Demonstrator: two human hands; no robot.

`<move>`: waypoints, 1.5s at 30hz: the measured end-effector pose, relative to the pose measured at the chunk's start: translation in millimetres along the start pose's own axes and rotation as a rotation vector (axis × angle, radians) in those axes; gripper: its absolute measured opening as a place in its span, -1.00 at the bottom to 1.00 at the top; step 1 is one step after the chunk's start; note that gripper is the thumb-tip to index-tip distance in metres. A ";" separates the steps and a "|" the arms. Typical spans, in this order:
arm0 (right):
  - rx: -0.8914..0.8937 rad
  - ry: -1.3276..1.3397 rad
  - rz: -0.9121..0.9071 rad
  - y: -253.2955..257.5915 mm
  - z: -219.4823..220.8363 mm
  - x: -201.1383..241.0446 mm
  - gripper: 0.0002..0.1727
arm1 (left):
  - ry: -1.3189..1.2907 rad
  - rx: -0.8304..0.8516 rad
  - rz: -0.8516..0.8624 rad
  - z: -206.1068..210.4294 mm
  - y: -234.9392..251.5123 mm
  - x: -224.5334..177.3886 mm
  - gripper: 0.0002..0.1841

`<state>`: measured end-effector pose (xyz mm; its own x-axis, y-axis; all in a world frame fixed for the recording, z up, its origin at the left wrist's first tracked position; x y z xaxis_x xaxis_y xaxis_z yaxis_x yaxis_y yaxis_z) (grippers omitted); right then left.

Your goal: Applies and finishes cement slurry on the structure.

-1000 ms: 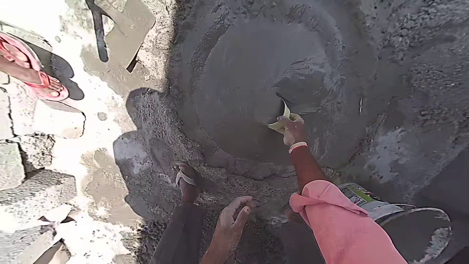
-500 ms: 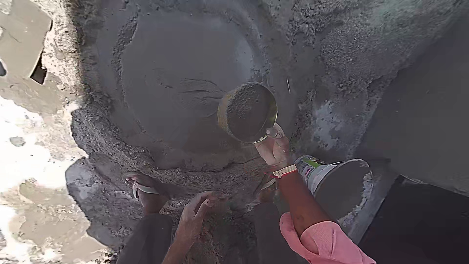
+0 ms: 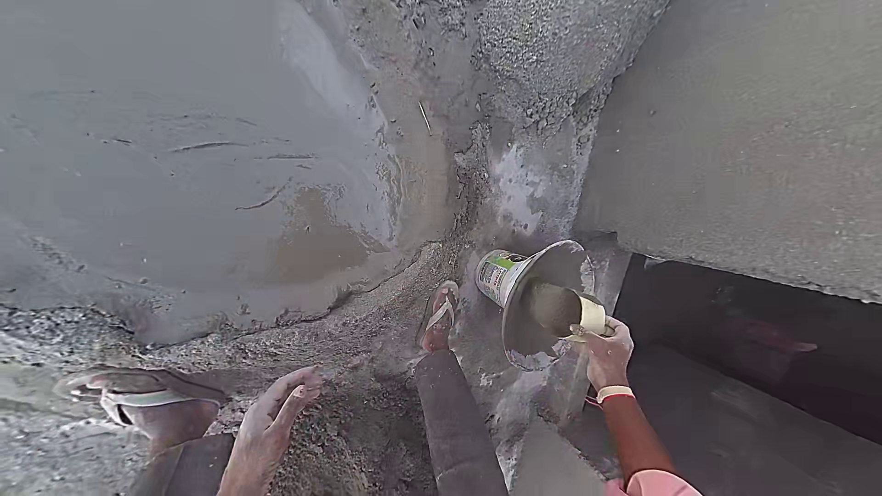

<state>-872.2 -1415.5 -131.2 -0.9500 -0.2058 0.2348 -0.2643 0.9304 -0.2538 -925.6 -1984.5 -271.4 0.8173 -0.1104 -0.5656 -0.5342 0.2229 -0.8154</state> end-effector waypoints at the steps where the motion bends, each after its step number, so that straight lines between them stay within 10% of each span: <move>1: -0.034 -0.112 -0.032 8.4 -8.0 -5.1 -0.15 | -0.011 -0.007 -0.003 -0.1 1.5 1.6 -0.54; 8: -0.323 -0.410 -0.202 -12.2 -104.6 6.2 -0.04 | 0.000 0.009 -0.041 10.2 -1.6 12.3 -0.53; 15: -0.067 -0.609 -0.032 -6.6 6.4 0.2 -0.02 | -0.036 -0.010 -0.001 -4.9 -4.7 1.9 -0.54; 21: -0.260 -0.068 -0.219 -9.8 -10.8 70.9 -0.13 | -0.106 -0.015 -0.004 -12.9 -10.3 -7.0 -0.55; 30: 0.244 -0.270 -0.707 -86.2 279.9 295.5 -0.02 | -0.297 -0.080 0.005 -52.0 -17.7 -32.1 -0.59; 34: 0.537 -0.556 -0.394 -166.3 372.2 361.7 -0.01 | -0.368 -0.093 0.024 -65.2 -20.0 -31.9 -0.57; 37: 0.294 -0.113 -0.464 -196.8 427.0 340.4 -0.06 | -0.421 -0.084 0.030 -71.4 -23.9 -34.2 -0.57; 40: 0.720 -0.179 -0.215 -240.7 425.5 359.8 -0.19 | -0.418 -0.072 0.046 -78.6 -26.3 -42.4 -0.56; 45: 0.999 0.567 -0.167 -263.0 469.2 346.7 -0.67 | -0.439 -0.079 0.083 -83.9 -20.6 -46.5 -0.58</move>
<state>-1210.0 -1873.8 -423.4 -0.7470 0.0972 0.6577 -0.6330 0.1983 -0.7483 -970.7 -2065.3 -238.6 0.7762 0.3294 -0.5376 -0.6026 0.1367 -0.7863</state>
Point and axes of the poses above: each hand's wrist, its own y-axis towards the middle knuckle, its own z-axis out of the palm, x = y × z, the point moved 5 cm from there along y, towards the middle knuckle, and after that the axes turned 6 degrees about -y, right-handed, at the moved point
